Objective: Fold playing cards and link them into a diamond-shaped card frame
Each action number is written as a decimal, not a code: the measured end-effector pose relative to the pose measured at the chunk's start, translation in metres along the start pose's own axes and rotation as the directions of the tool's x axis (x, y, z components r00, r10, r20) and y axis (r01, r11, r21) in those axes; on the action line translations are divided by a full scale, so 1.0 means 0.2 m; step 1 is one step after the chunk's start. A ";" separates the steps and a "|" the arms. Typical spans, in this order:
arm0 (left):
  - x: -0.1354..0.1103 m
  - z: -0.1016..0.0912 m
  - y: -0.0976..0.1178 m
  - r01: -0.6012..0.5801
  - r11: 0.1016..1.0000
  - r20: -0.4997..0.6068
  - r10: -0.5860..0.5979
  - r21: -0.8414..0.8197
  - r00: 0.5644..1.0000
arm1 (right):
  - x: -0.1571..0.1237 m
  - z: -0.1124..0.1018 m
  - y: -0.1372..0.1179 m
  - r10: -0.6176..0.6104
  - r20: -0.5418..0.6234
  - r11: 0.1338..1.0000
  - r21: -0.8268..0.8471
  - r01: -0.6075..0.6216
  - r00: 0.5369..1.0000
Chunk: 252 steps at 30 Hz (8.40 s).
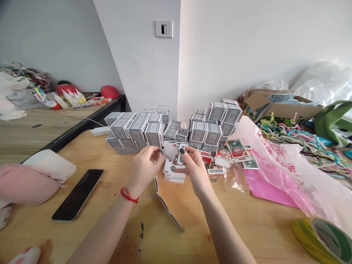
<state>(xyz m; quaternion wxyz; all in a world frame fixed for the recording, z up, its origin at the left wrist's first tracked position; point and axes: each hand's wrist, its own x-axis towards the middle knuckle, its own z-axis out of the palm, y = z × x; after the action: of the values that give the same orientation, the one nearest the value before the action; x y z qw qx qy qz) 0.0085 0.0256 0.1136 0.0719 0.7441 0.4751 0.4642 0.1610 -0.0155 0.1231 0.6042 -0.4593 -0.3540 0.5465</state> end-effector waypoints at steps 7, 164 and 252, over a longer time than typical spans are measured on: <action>0.00 -0.01 0.00 0.018 1.000 0.025 -0.018 0.005 1.000 | 0.00 0.00 0.00 0.020 0.019 0.997 0.075 -0.021 1.000; 0.04 -0.07 0.02 0.857 0.155 0.870 0.131 -0.491 0.475 | -0.06 0.00 -0.03 -0.400 0.270 0.715 -0.506 0.483 0.876; -0.01 -0.08 0.12 -0.101 0.961 0.202 0.156 -0.258 0.967 | -0.10 0.05 -0.08 -0.305 0.110 0.776 -0.548 0.313 0.946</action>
<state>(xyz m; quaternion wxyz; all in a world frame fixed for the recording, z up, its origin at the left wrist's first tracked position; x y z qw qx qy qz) 0.0112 0.0059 0.1335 0.1849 0.8057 0.3535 0.4378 0.1546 -0.0343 0.1420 0.5221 -0.5471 -0.5730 0.3159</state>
